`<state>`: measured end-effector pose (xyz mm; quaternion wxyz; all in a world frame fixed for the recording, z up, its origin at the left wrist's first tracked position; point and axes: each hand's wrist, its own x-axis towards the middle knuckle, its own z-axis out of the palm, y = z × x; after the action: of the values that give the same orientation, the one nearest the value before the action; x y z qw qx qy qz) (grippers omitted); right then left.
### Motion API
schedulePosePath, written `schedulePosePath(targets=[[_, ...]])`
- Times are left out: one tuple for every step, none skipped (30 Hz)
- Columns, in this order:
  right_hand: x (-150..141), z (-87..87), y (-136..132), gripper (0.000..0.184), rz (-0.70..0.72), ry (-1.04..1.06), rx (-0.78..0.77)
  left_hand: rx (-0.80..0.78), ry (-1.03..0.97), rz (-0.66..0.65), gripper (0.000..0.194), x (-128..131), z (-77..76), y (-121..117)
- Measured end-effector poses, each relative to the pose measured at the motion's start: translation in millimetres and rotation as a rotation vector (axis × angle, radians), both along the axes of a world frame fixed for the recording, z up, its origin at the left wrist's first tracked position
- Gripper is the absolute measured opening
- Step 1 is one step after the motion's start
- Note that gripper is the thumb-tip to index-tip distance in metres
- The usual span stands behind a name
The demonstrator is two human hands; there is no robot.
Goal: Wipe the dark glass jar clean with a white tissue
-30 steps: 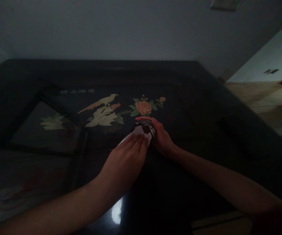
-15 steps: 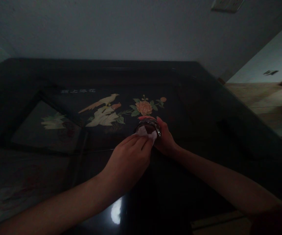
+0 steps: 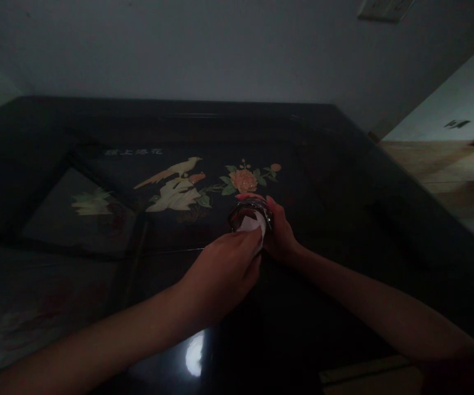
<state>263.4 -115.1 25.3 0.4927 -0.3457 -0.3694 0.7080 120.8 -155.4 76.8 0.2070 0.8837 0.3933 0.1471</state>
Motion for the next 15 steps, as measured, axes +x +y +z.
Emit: schedulePosePath(targets=[[-0.1, -0.6, 0.1, 0.043, -0.003, -0.002, 0.008, 0.100, 0.057, -0.028, 0.028, -1.0, -1.1, 0.0], [-0.2, -1.4, 0.2, 0.042, -0.006, -0.003, 0.017, 0.192, 0.113, -0.052, 0.031, -2.2, -1.9, -0.1], [-0.3, -2.5, 0.4, 0.041, -0.007, -0.002, 0.027, 0.273, 0.167, -0.070, 0.034, -3.5, -2.6, -0.4], [-0.2, -3.5, 0.7, 0.040, -0.007, 0.002, 0.036, 0.346, 0.220, -0.078, 0.037, -4.7, -3.2, -1.0], [-0.2, -4.5, 1.0, 0.040, -0.004, 0.007, 0.042, 0.408, 0.274, -0.075, 0.038, -5.9, -4.0, -1.9], [0.0, -5.2, 1.3, 0.039, 0.001, 0.013, 0.046, 0.461, 0.327, -0.063, 0.039, -6.9, -4.9, -3.1], [0.1, -5.7, 1.6, 0.038, 0.004, 0.020, 0.049, 0.507, 0.374, -0.045, 0.040, -7.6, -6.0, -4.4], [0.2, -5.8, 2.0, 0.038, 0.006, 0.028, 0.051, 0.545, 0.412, -0.027, 0.041, -8.3, -7.2, -5.6], [0.2, -5.7, 2.3, 0.038, 0.008, 0.037, 0.052, 0.574, 0.441, -0.010, 0.043, -8.8, -8.4, -6.5], [0.2, -5.5, 2.7, 0.037, 0.011, 0.045, 0.051, 0.593, 0.462, 0.001, 0.044, -9.2, -9.4, -7.1], [0.0, -5.2, 3.0, 0.037, 0.013, 0.051, 0.049, 0.606, 0.476, 0.005, 0.044, -9.6, -9.9, -7.2], [-0.2, -5.1, 3.3, 0.037, 0.011, 0.056, 0.044, 0.614, 0.483, 0.004, 0.044, -9.8, -10.0, -7.0], [-0.5, -5.2, 3.4, 0.037, 0.007, 0.054, 0.039, 0.613, 0.487, 0.001, 0.044, -9.8, -9.5, -6.4], [-0.9, -5.4, 3.4, 0.038, 0.001, 0.047, 0.037, 0.606, 0.485, -0.005, 0.043, -9.5, -8.5, -5.7], [-1.2, -5.7, 3.2, 0.039, -0.004, 0.034, 0.037, 0.594, 0.480, -0.014, 0.042, -9.0, -7.3, -5.0]])
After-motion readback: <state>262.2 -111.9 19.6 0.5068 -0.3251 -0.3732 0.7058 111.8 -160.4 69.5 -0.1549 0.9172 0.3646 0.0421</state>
